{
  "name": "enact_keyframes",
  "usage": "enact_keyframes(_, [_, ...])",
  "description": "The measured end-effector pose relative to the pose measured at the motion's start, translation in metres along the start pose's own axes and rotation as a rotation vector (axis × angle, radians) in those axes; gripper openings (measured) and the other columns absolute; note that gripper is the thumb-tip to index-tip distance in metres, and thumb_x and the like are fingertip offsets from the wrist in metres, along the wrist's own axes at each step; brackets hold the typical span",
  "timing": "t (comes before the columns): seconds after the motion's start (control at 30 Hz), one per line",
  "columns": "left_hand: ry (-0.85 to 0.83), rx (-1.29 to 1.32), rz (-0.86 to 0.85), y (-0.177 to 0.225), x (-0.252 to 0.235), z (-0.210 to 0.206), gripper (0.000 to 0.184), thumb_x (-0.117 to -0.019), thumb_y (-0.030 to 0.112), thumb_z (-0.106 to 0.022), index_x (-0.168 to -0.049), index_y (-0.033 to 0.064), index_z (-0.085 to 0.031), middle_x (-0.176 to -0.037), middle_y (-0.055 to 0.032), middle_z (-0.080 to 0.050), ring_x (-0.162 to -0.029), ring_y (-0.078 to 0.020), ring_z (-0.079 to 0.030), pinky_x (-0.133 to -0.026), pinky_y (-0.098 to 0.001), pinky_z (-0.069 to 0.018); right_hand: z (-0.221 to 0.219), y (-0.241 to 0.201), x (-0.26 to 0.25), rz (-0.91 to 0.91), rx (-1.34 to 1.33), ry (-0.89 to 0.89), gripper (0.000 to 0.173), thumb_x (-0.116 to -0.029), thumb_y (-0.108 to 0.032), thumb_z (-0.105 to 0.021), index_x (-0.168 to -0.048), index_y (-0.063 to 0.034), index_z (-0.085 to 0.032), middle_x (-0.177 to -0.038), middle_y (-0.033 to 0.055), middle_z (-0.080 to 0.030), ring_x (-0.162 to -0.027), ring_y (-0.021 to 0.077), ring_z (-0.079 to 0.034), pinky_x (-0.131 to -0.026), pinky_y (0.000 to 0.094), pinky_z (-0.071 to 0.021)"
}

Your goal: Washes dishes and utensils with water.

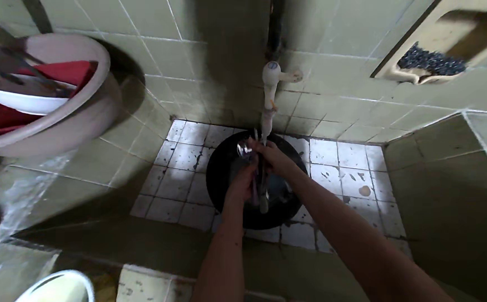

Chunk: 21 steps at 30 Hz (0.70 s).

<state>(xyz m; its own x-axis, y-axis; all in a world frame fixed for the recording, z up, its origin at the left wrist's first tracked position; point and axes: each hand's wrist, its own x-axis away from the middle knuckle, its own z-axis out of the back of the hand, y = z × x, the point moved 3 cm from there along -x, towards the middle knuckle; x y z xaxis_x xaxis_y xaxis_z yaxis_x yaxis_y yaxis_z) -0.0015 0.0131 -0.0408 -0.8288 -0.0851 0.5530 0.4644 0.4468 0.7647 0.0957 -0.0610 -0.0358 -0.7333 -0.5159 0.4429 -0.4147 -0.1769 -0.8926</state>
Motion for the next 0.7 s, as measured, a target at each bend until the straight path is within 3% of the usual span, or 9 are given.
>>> enact_keyframes(0.1, [-0.048,0.038,-0.068,0.002,-0.008,-0.004,0.037,-0.1105,0.038,-0.038,-0.108,0.0085,-0.061,-0.082,-0.0012,-0.062,-0.067,-0.0091,-0.061,-0.061,-0.0238,-0.0549,0.009,0.003,-0.003,-0.123,0.020,0.030,0.051,-0.1043,-0.057,-0.046,-0.104,-0.0075,-0.059,-0.065,0.0011,-0.054,-0.047,0.0086,-0.049,-0.043,0.0260,-0.0451])
enact_keyframes(0.17, [0.012,0.137,-0.094,0.004,-0.010,-0.007,0.025,-0.1095,0.027,-0.045,-0.103,0.0079,-0.060,-0.078,-0.0003,-0.062,-0.066,-0.0079,-0.062,-0.060,-0.0226,-0.0557,0.006,0.009,0.009,-0.128,-0.039,0.034,0.055,-0.1061,-0.062,-0.032,-0.086,-0.0147,-0.051,-0.056,-0.0055,-0.044,-0.043,0.0037,-0.042,-0.041,0.0204,-0.0402])
enact_keyframes(0.2, [0.051,0.215,-0.101,0.007,-0.011,-0.008,0.021,-0.1087,0.023,-0.047,-0.105,0.0083,-0.061,-0.079,0.0002,-0.062,-0.067,-0.0073,-0.063,-0.061,-0.0220,-0.0558,0.005,0.014,0.018,-0.078,-0.067,0.024,0.054,-0.1064,-0.062,-0.026,-0.091,-0.0184,-0.053,-0.063,-0.0089,-0.046,-0.051,-0.0001,-0.045,-0.048,0.0172,-0.0421])
enact_keyframes(0.23, [0.091,0.301,-0.113,0.009,-0.011,-0.009,0.019,-0.1082,0.021,-0.048,-0.108,0.0085,-0.062,-0.079,0.0008,-0.064,-0.067,-0.0063,-0.064,-0.061,-0.0211,-0.0564,0.007,0.021,0.028,-0.020,-0.064,-0.040,0.054,-0.1076,-0.060,-0.020,-0.109,-0.0193,-0.057,-0.081,-0.0088,-0.052,-0.069,-0.0005,-0.051,-0.064,0.0186,-0.0467])
enact_keyframes(0.3, [0.137,0.426,-0.122,0.009,-0.016,-0.006,0.020,-0.1084,0.019,-0.047,-0.119,0.0089,-0.061,-0.081,0.0010,-0.064,-0.068,-0.0066,-0.064,-0.062,-0.0213,-0.0569,0.013,0.040,0.053,-0.053,-0.005,-0.140,0.052,-0.1096,-0.053,-0.027,-0.136,-0.0180,-0.054,-0.113,-0.0007,-0.064,-0.097,0.0069,-0.063,-0.085,0.0293,-0.0541])
enact_keyframes(0.37, [0.130,0.489,-0.128,0.005,-0.021,-0.001,0.020,-0.1091,0.021,-0.046,-0.122,0.0099,-0.057,-0.084,0.0005,-0.062,-0.066,-0.0084,-0.064,-0.061,-0.0235,-0.0584,0.020,0.050,0.074,-0.116,0.055,-0.193,0.041,-0.1102,-0.035,-0.043,-0.138,-0.0063,-0.054,-0.107,0.0102,-0.069,-0.084,0.0180,-0.070,-0.075,0.0377,-0.0613])
enact_keyframes(0.47, [0.121,0.529,-0.144,0.002,-0.025,0.000,0.020,-0.1081,0.019,-0.048,-0.122,0.0085,-0.057,-0.087,-0.0020,-0.065,-0.065,-0.0102,-0.065,-0.060,-0.0254,-0.0593,0.022,0.048,0.091,-0.126,0.104,-0.218,0.031,-0.1094,-0.021,-0.046,-0.134,-0.0044,-0.056,-0.084,0.0069,-0.067,-0.060,0.0134,-0.062,-0.057,0.0290,-0.0559])
enact_keyframes(0.6, [0.163,0.590,-0.157,0.005,-0.022,-0.007,0.021,-0.1076,0.021,-0.050,-0.123,0.0091,-0.059,-0.088,-0.0011,-0.068,-0.065,-0.0093,-0.066,-0.059,-0.0246,-0.0593,0.029,0.051,0.114,-0.205,0.088,-0.310,0.037,-0.1104,-0.022,-0.041,-0.146,-0.0109,-0.037,-0.092,0.0084,-0.069,-0.066,0.0160,-0.068,-0.063,0.0311,-0.0593])
enact_keyframes(0.7, [0.198,0.610,-0.174,0.005,-0.025,0.001,0.020,-0.1084,0.024,-0.048,-0.122,0.0121,-0.056,-0.092,-0.0003,-0.067,-0.071,-0.0105,-0.068,-0.064,-0.0265,-0.0606,0.048,0.052,0.133,-0.309,0.169,-0.425,0.029,-0.1080,-0.016,-0.043,-0.136,-0.0099,-0.050,-0.093,0.0074,-0.070,-0.065,0.0145,-0.067,-0.060,0.0292,-0.0582])
